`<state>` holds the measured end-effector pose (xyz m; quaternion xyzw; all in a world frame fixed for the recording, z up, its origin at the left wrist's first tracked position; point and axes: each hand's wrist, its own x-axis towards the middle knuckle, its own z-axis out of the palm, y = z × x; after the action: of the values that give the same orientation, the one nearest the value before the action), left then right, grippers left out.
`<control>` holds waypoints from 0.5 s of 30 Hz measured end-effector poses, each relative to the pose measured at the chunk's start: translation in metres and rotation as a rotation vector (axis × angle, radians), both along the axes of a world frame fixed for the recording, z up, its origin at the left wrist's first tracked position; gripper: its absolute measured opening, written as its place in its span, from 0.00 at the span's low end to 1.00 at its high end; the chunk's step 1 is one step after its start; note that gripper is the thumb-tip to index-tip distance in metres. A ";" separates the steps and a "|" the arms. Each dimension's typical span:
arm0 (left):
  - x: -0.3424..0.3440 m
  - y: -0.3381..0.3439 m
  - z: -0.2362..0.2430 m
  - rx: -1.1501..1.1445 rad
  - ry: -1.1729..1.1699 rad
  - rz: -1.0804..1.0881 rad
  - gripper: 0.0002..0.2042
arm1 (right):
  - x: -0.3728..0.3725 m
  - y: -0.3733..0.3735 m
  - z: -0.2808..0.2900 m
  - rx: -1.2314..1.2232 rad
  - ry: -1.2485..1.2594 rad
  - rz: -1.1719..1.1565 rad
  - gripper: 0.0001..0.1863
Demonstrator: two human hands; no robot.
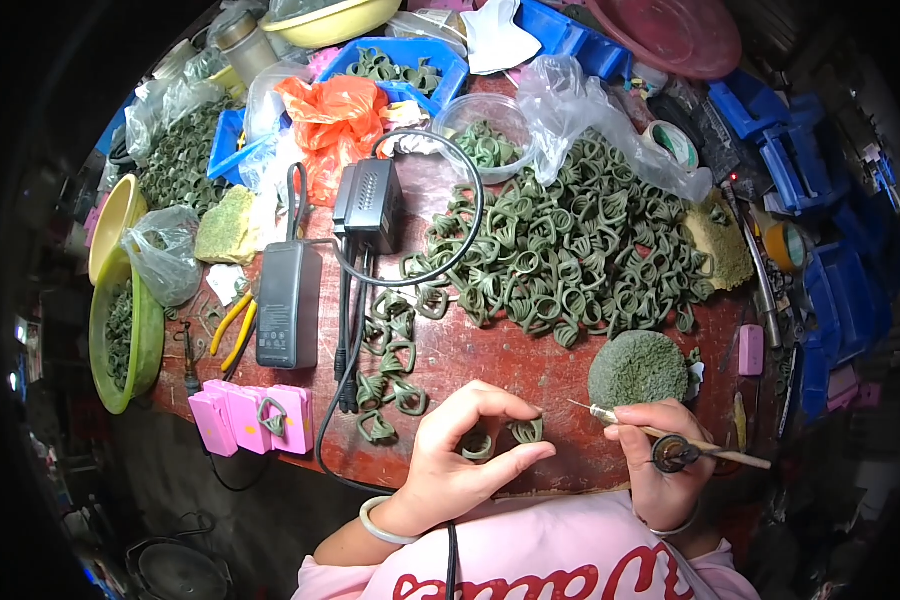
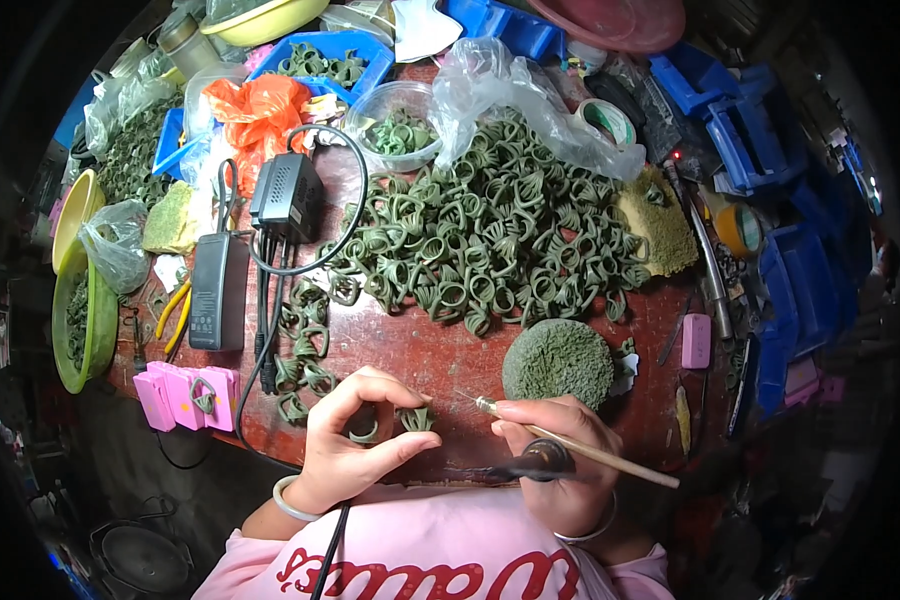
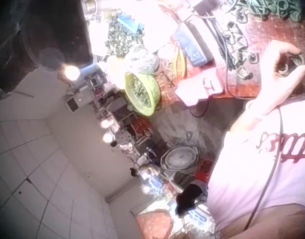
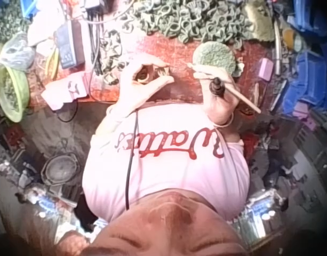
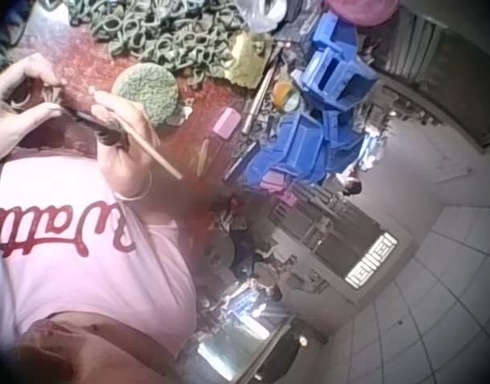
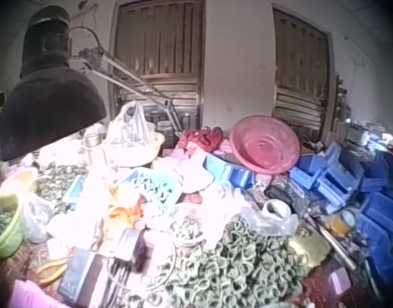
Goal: Using a heated wax pen to carve and detail small green jewelry wax components.
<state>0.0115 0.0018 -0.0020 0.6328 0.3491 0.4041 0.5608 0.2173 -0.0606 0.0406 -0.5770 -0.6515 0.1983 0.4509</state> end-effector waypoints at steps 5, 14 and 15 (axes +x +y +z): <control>-0.003 0.000 0.001 -0.331 -0.203 -0.020 0.16 | 0.004 -0.006 0.001 -0.101 0.101 0.034 0.10; -0.002 -0.003 0.005 -0.578 -0.268 -0.053 0.17 | 0.004 0.000 0.010 -0.108 0.104 0.135 0.10; -0.002 -0.003 0.006 -0.547 -0.240 -0.064 0.17 | 0.003 0.001 0.009 -0.123 0.102 0.149 0.11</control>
<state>0.0095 -0.0008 0.0044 0.4166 0.3560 0.3492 0.7601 0.2203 -0.0600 0.0495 -0.5428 -0.6554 0.2999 0.4310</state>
